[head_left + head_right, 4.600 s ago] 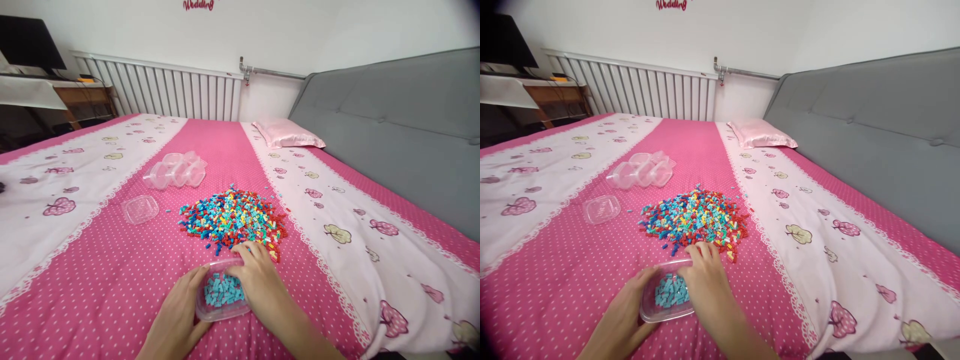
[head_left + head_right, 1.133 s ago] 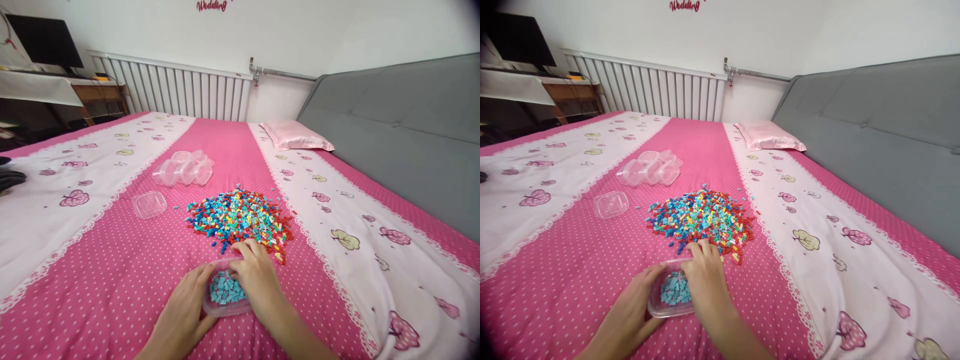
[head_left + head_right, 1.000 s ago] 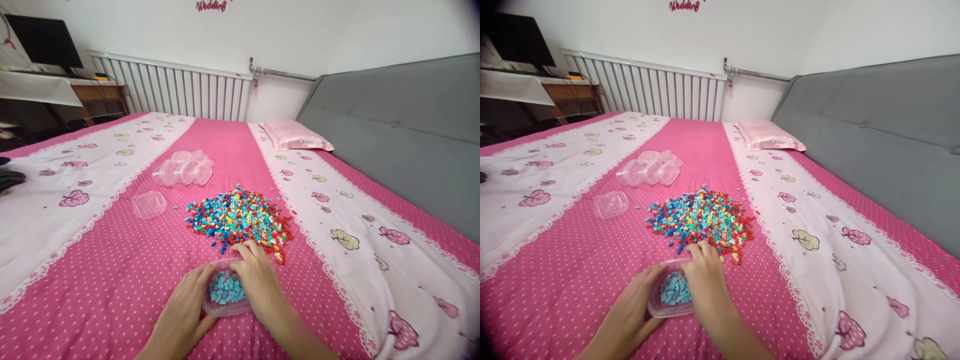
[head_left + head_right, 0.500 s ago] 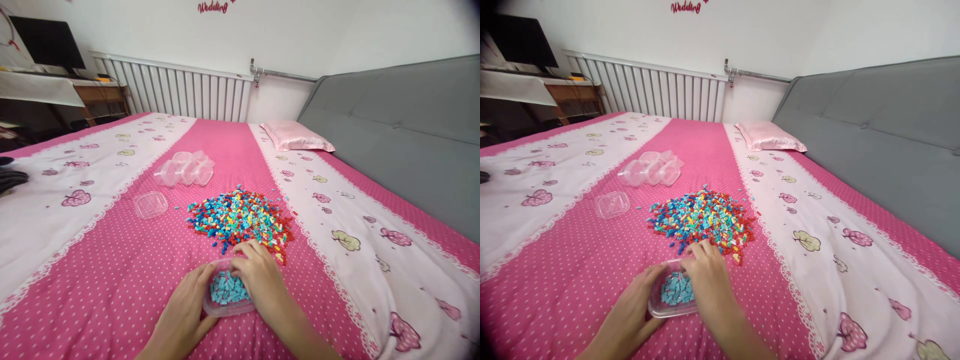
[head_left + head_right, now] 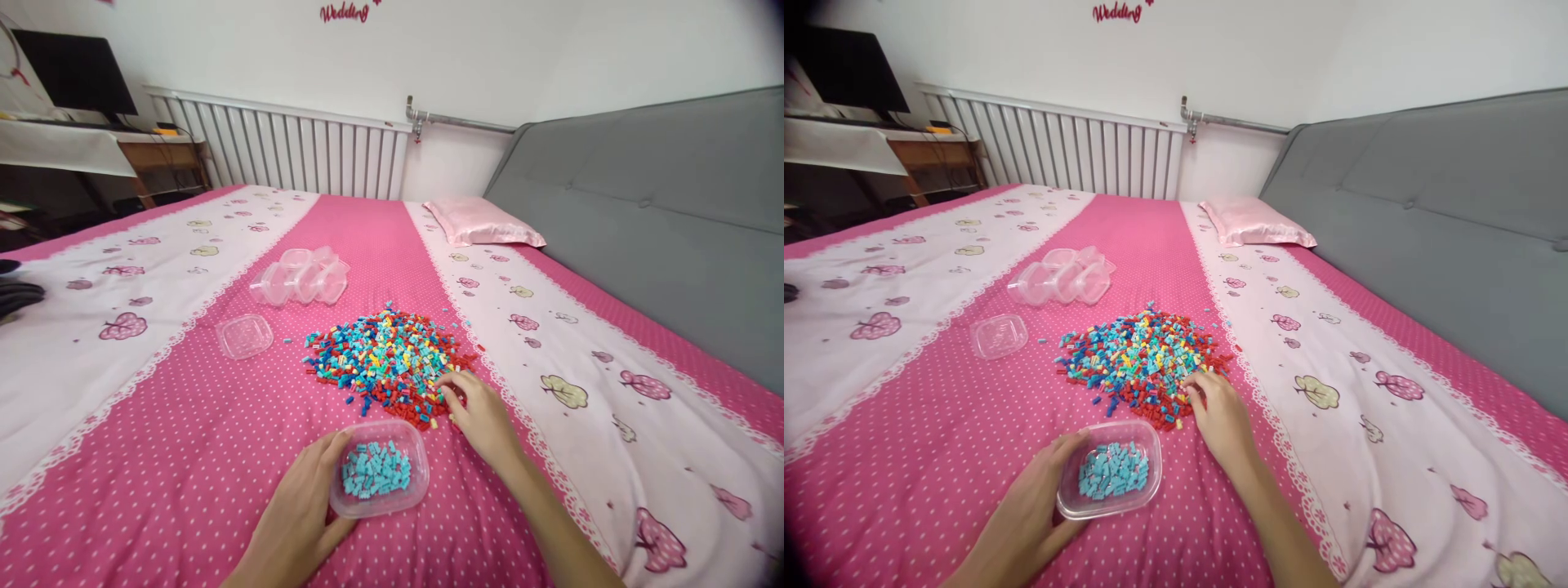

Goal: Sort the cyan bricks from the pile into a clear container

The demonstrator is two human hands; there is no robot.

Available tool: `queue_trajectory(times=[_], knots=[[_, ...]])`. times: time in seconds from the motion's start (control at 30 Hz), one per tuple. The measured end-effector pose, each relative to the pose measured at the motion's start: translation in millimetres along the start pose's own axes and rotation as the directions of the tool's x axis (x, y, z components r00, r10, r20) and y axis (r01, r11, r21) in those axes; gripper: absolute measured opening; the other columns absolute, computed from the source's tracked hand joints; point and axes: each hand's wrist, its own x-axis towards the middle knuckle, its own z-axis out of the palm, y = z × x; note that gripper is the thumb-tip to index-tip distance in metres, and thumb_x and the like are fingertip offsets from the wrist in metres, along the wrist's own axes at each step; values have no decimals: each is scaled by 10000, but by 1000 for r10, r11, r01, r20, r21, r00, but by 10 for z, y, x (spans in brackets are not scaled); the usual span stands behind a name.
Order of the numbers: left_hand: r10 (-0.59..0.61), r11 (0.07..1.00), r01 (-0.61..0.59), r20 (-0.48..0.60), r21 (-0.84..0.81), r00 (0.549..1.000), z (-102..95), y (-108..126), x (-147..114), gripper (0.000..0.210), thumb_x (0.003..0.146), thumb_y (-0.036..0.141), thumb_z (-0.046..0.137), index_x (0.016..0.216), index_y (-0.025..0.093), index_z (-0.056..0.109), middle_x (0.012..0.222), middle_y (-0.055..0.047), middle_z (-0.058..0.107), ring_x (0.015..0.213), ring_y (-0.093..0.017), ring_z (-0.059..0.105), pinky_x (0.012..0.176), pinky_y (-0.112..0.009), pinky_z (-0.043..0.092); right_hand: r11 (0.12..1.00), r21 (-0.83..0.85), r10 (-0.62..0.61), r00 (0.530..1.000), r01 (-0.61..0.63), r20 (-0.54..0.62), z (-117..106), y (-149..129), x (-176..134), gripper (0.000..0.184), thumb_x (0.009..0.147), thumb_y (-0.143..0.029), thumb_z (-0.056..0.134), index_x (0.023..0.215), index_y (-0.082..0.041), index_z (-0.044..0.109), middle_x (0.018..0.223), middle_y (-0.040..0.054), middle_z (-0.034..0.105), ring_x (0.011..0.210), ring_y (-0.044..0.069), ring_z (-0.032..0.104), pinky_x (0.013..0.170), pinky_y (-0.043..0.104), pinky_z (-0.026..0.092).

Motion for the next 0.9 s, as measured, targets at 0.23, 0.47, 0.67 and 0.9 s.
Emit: queue_trajectory(times=[0.23, 0.47, 0.67, 0.9], knots=[[4, 1000, -4, -4, -6, 1000, -3, 0, 0, 678, 895, 343, 630, 1489, 225, 327, 1339, -125, 644, 1173, -300, 657, 984, -404, 554, 994, -63, -87, 996, 85, -26, 202, 15, -13, 295, 948, -188, 482, 1152, -212, 694, 1107, 93, 672, 1060, 247, 594, 930, 410, 488], [-2, 1000, 2, 1, 7, 1000, 5, -8, -16, 681, 898, 331, 626, 1496, 233, 316, 1362, -127, 633, 1194, -304, 647, 991, -411, 552, 991, -84, -103, 995, 102, -5, 359, -3, -32, 320, 964, -184, 454, 1174, -199, 695, 1142, 91, 698, 1077, 244, 590, 964, 435, 472], [-8, 1000, 8, 6, -10, 1000, -5, -6, -14, 696, 890, 337, 638, 1496, 247, 306, 1360, -130, 633, 1189, -312, 651, 987, -424, 554, 992, -85, -101, 993, 95, -67, 359, -12, 27, 364, 978, -178, 409, 1227, -204, 674, 1167, 93, 686, 1096, 247, 574, 1013, 471, 441], [-14, 1000, 14, 10, -2, 1000, 4, -16, -29, 705, 879, 332, 655, 1491, 241, 318, 1356, -121, 635, 1187, -304, 651, 986, -411, 556, 977, -169, -143, 988, 132, -53, 411, -60, 77, 362, 976, -146, 432, 1212, -230, 693, 1060, 95, 620, 1032, 254, 530, 925, 444, 465]])
